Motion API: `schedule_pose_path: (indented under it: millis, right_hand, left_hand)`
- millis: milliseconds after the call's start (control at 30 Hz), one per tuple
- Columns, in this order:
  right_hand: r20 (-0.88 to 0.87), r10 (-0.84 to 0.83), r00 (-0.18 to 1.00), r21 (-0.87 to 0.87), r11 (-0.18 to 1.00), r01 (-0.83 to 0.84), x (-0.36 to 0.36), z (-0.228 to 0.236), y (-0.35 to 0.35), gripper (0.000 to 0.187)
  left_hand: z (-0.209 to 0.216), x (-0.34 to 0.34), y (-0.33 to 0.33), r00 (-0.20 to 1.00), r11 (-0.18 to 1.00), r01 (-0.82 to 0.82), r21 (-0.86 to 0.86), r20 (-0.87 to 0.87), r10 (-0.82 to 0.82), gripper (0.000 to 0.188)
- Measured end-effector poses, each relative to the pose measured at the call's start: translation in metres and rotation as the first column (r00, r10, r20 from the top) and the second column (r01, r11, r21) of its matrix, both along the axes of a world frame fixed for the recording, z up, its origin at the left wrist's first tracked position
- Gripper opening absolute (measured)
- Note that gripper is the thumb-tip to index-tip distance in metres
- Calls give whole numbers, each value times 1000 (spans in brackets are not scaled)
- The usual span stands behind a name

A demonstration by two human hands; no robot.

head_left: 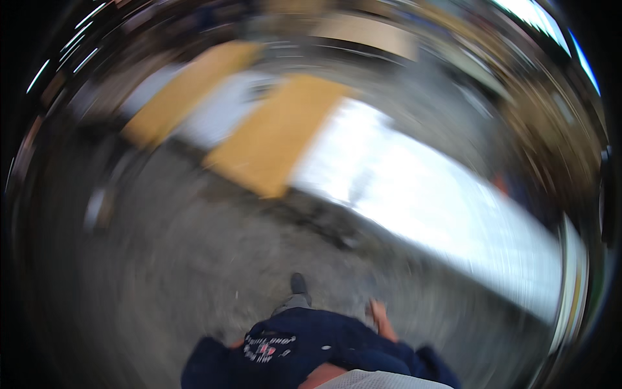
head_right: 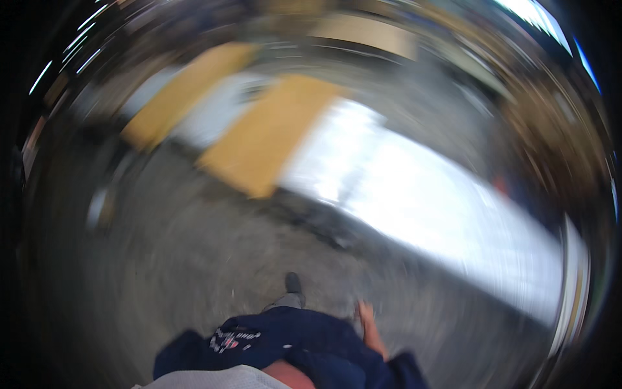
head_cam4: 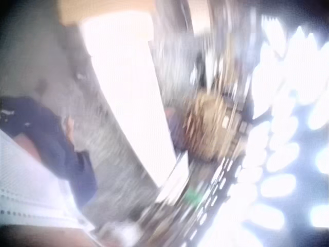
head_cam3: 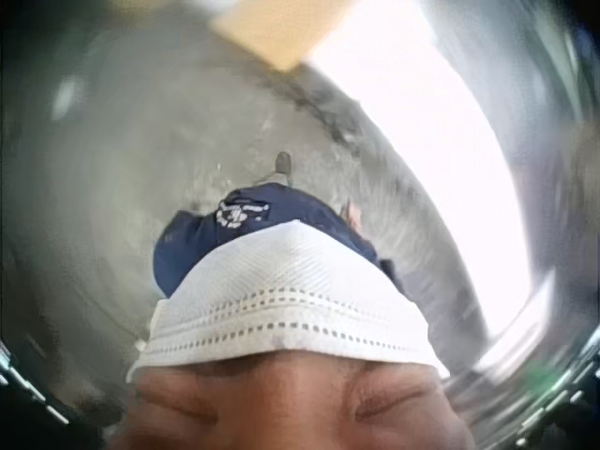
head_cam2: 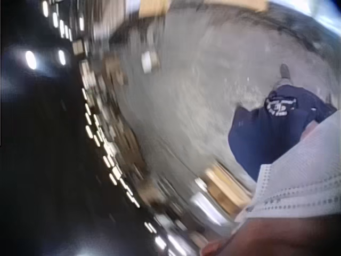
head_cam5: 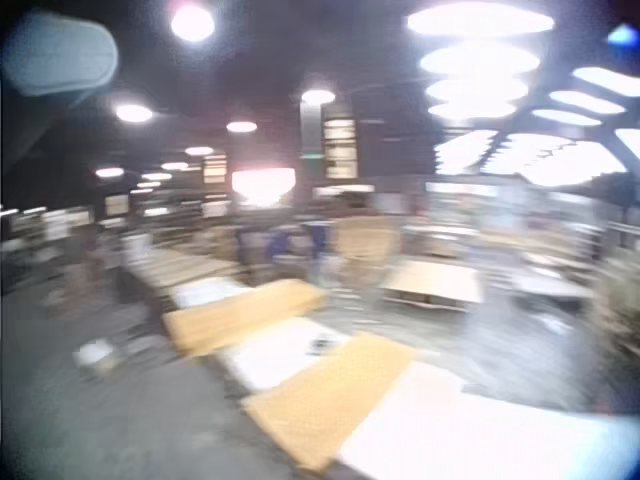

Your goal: The person picks up wooden panels from a workbench and stacks them on a plastic-wrapped surface. They handle the panels one at a time, flipping them over and placing them in a row. Another person in a green shirt assists by handing over panels.

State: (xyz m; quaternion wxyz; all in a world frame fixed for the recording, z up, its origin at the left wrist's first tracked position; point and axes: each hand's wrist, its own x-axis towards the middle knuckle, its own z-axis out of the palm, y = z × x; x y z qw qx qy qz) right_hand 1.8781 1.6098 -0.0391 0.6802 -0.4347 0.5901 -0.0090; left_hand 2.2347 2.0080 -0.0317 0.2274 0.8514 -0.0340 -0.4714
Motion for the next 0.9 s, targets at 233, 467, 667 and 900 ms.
schedule_pose_path:
  millis: [233,467,667,900]
  right_hand:
    - [226,-385,895,-191,883,428,-179,96,60,38]
    - [188,-886,425,-104,412,905,-482,117,115,41]
    - [266,-918,293,-144,263,954,-683,142,40,42]
    - [112,-991,-66,-165,-84,983,-923,107,-2,37]
  left_hand:
    - [-24,-74,-207,870,868,492,75,-72,-487,27]
    - [-5,-383,-432,441,428,894,-131,90,-893,25]
    - [90,-734,-589,369,328,773,-544,-36,-929,28]
    - [110,-1022,-683,183,267,874,-406,-235,-955,34]
